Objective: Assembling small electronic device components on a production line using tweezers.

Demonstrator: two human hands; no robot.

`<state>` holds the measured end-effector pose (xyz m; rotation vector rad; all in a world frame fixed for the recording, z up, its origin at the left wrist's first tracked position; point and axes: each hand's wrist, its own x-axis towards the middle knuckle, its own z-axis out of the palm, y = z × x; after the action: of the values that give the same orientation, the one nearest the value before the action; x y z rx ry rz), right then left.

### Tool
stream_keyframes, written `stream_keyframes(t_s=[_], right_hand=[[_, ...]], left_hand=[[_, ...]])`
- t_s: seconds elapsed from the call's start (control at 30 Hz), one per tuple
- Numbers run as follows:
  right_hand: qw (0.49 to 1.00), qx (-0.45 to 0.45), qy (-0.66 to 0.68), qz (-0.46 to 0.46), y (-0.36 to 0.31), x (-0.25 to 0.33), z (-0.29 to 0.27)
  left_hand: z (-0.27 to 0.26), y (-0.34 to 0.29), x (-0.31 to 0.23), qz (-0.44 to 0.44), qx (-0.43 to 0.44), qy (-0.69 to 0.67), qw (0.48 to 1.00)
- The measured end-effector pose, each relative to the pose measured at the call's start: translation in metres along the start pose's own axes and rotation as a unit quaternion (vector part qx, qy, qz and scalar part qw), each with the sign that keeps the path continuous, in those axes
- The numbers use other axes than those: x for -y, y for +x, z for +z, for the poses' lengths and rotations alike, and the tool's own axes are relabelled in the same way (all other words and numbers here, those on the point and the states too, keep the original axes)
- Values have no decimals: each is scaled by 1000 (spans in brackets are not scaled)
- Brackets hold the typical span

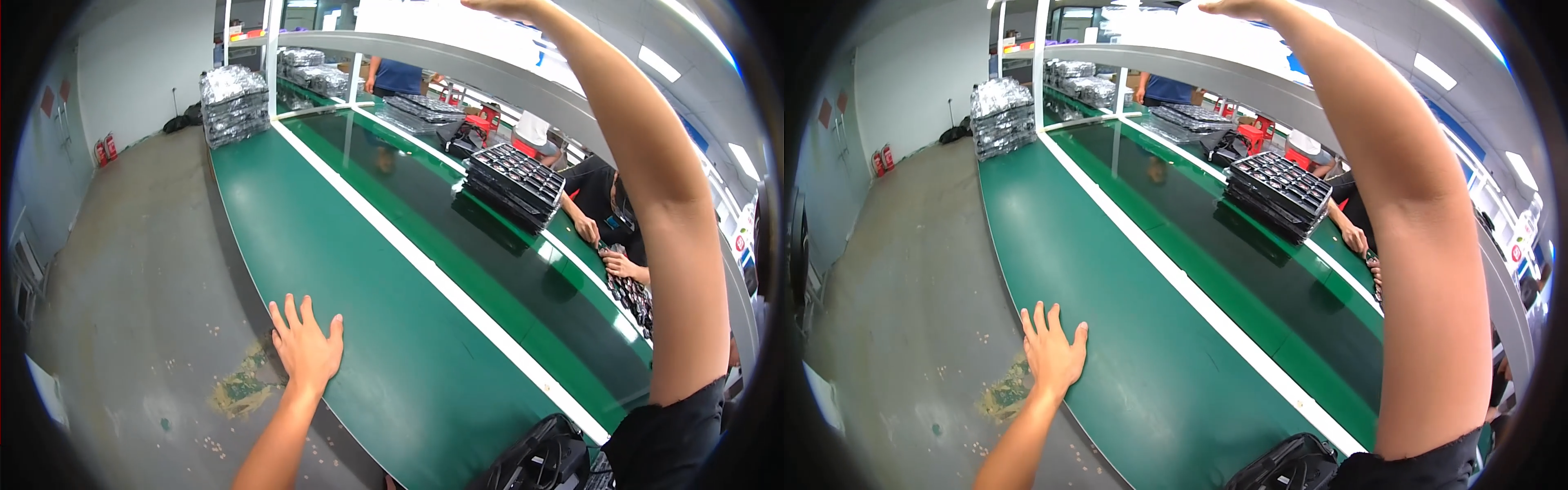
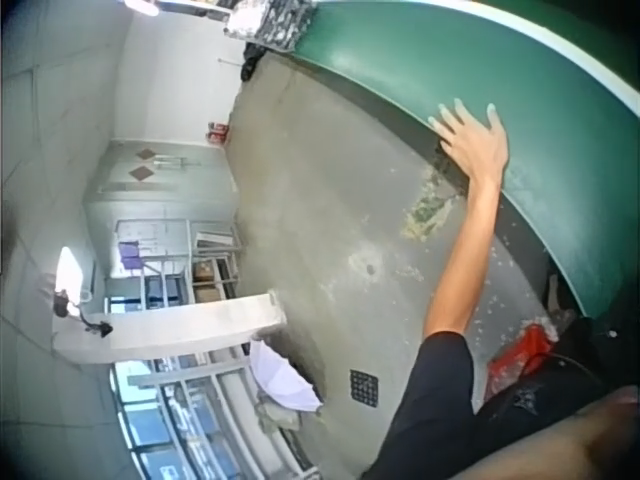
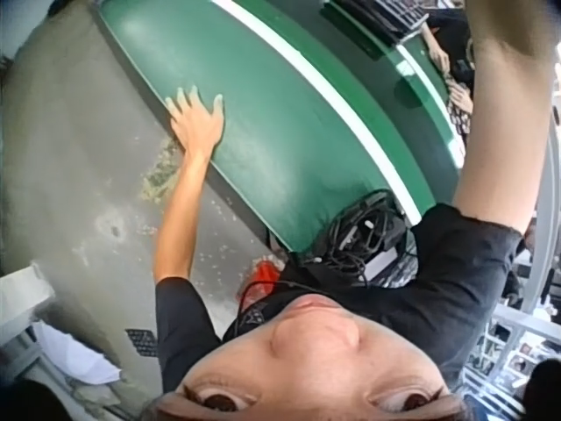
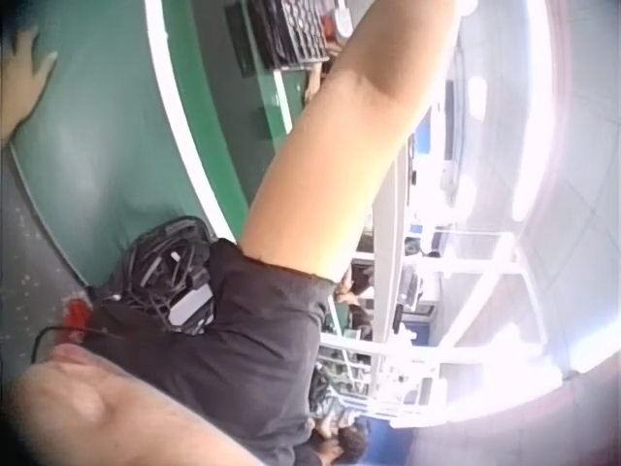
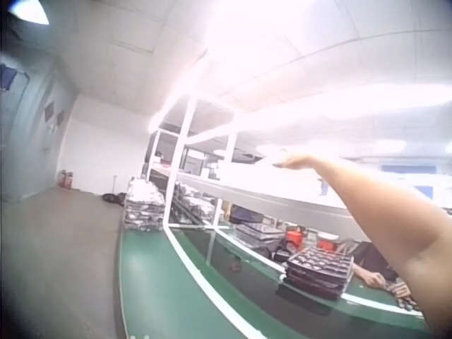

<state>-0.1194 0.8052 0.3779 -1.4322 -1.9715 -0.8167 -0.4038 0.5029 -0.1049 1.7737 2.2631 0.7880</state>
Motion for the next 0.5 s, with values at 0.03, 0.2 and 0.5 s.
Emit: stream_keyframes(t_s=[0.03, 0.2, 0.5], right_hand=[[1000, 9, -12, 0, -4, -1, -6], [997, 37, -70, 11, -19, 20, -28], [988, -147, 27, 42, -72, 0, -93]], left_hand=[[1, -1, -2, 5, 1, -5, 1000], [0, -2, 0, 7, 4, -14, 1000], [4, 0, -2, 11, 2, -14, 1000]])
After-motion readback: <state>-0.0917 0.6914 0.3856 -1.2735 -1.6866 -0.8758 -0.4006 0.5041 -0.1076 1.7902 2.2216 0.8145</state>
